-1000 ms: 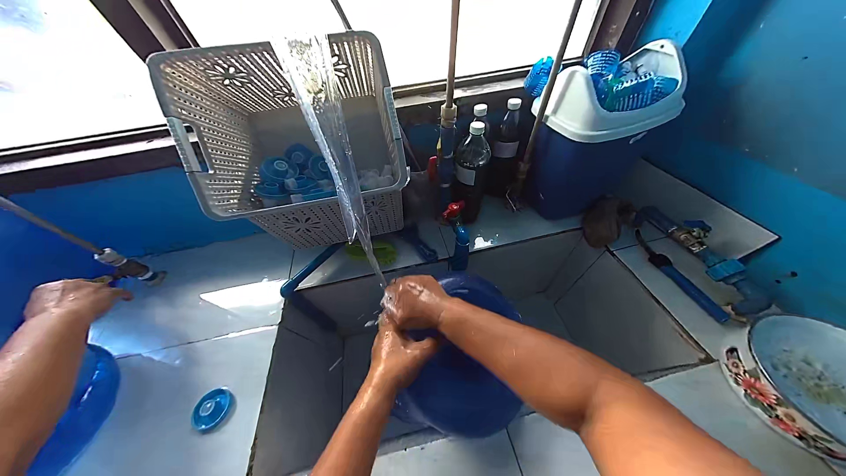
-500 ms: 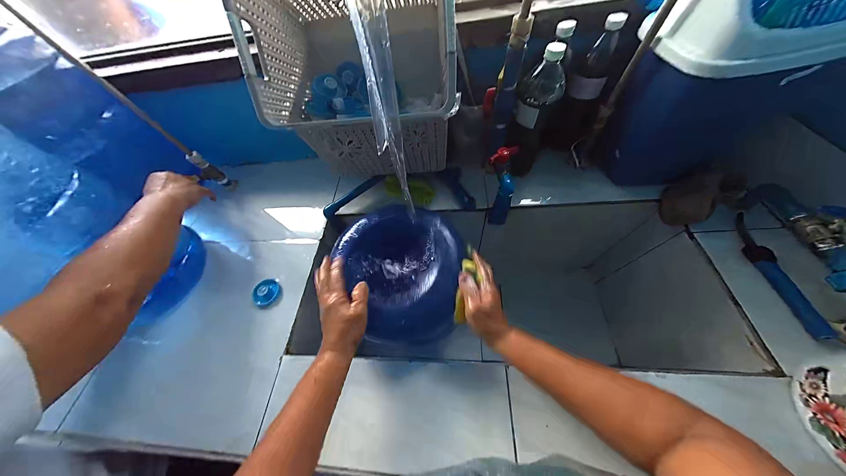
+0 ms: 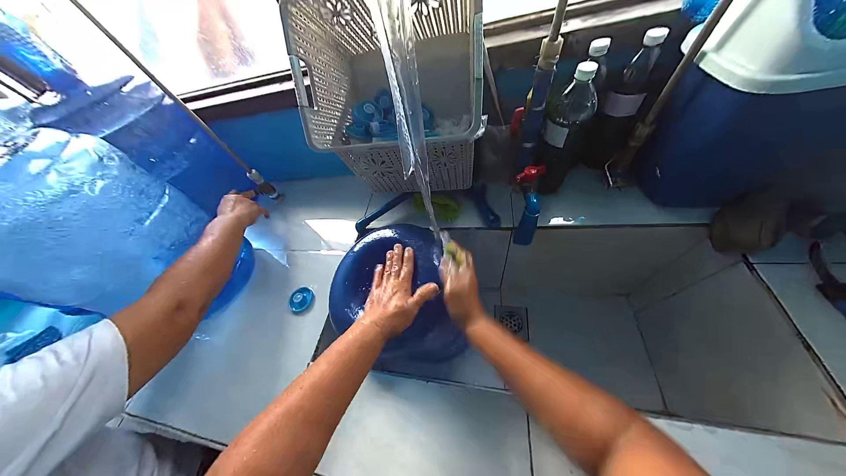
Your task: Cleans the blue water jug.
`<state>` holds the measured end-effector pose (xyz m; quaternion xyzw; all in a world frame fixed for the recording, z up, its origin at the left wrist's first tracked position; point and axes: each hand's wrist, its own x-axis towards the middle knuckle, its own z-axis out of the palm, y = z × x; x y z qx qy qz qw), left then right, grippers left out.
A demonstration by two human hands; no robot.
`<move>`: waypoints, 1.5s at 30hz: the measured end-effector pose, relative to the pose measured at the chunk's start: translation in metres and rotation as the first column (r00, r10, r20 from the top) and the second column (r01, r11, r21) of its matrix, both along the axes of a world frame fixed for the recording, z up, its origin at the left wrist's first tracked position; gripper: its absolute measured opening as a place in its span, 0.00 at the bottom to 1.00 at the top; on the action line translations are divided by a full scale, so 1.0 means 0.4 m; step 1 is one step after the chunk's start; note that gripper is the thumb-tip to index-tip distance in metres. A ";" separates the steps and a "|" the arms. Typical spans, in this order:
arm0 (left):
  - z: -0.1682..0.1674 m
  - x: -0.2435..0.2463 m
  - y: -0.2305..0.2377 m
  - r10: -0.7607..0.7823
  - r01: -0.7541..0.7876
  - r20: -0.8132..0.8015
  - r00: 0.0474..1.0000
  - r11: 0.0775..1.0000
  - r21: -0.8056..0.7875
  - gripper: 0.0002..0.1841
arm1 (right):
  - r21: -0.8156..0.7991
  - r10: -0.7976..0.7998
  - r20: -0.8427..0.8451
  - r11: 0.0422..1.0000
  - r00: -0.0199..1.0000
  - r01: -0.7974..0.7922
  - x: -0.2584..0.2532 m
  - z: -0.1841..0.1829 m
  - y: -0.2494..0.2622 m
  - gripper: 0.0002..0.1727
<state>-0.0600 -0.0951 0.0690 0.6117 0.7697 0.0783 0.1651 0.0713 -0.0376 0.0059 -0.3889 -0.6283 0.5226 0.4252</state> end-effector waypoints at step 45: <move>0.011 0.113 0.097 -0.162 0.166 0.046 0.986 0.980 -0.110 0.61 | -0.363 -0.072 -0.053 0.931 0.996 0.048 0.126 -0.031 0.145 0.29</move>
